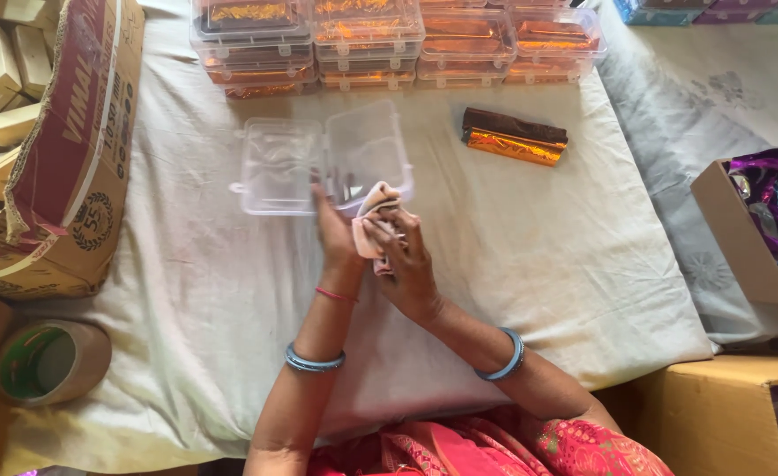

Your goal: Packaging small items into foil wrappers and placing them into plastic containers.

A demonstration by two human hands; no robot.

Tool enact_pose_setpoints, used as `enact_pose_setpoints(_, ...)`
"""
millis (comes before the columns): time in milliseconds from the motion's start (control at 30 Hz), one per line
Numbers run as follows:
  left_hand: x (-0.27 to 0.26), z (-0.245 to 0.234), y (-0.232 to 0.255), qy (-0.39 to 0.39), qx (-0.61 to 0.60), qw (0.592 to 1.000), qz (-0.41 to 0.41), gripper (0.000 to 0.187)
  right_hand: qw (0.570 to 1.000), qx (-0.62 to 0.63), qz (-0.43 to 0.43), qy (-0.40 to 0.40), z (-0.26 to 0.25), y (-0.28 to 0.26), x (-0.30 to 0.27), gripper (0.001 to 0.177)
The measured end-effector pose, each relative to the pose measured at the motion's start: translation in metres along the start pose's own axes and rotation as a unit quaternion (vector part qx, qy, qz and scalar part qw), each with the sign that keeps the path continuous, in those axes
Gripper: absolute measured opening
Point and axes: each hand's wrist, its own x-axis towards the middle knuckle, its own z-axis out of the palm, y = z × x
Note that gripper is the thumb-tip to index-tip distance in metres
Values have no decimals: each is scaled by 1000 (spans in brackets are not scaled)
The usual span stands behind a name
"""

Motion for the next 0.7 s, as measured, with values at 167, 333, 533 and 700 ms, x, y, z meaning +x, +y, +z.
enact_pose_setpoints(167, -17, 16, -9, -136, -50, 962, -233, 80, 995, -94, -41, -7, -15, -2, 13, 79)
enact_pose_setpoints(333, -12, 14, -3, -112, 60, 981, -148, 57, 994, -53, -55, -75, -15, 6, 16, 60)
enact_pose_setpoints(533, 14, -8, 24, -37, 43, 998, -36, 51, 993, -18, 46, -105, -27, 43, 15, 38)
enact_pose_setpoints(700, 2, 13, 42, -31, 34, 998, -31, 50, 952, 232, 177, 97, -30, 97, 10, 42)
